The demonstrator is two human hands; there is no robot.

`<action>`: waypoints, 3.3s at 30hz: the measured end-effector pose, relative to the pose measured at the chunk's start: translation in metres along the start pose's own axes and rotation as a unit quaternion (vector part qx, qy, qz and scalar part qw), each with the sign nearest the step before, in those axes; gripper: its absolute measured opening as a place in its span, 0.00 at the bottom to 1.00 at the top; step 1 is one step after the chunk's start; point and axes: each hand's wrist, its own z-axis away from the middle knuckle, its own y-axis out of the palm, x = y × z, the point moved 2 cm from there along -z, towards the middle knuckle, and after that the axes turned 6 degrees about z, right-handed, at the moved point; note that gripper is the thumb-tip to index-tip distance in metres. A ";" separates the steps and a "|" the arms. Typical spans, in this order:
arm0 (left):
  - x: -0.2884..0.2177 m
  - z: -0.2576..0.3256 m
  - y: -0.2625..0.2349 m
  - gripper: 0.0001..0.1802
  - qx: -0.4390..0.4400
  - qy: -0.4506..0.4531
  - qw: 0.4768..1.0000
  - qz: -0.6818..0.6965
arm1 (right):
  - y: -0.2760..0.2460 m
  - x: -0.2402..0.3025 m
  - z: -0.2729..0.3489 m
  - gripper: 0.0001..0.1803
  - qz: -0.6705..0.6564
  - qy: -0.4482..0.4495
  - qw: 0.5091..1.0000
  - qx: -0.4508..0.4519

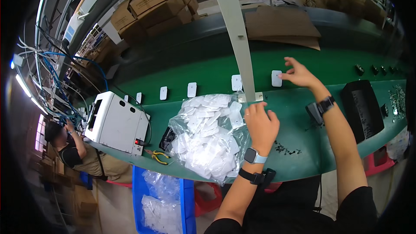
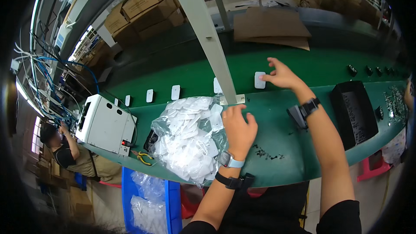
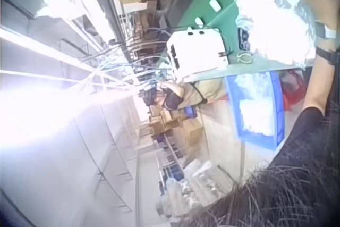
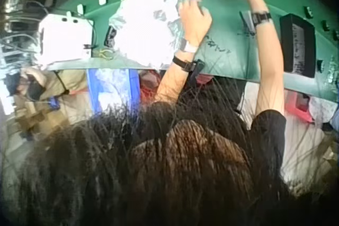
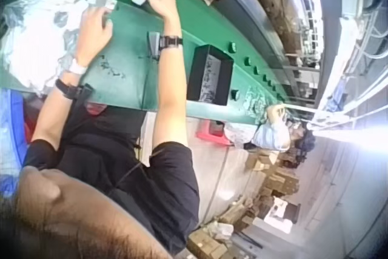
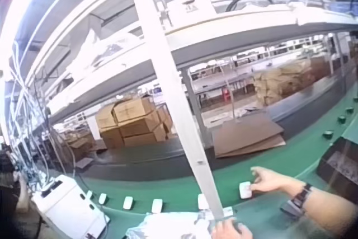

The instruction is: The person assembles small white electronic devices at a green workbench. They pick up white plastic casings, insert small black components, and snap the halves together. The person places the finished units in a row on the table.

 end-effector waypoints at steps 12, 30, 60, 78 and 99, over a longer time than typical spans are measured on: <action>0.041 0.003 -0.023 0.18 0.086 -0.116 0.958 -0.246 | 0.058 0.012 0.153 0.05 -0.068 -0.266 0.934 0.229; 0.000 -0.021 -0.024 0.09 -0.034 -0.208 0.759 0.616 | 0.070 0.003 0.160 0.06 -0.023 -0.299 0.939 0.169; -0.009 0.010 0.029 0.28 0.239 -0.275 0.571 0.736 | 0.010 0.008 0.150 0.08 -0.044 -0.323 0.942 -0.079; -0.011 0.013 0.040 0.25 0.244 -0.287 0.654 0.656 | 0.014 -0.004 0.144 0.06 -0.009 -0.310 0.941 -0.136; -0.018 0.016 0.037 0.21 0.235 -0.254 0.726 0.594 | 0.011 0.000 0.145 0.08 -0.138 -0.155 0.974 -0.091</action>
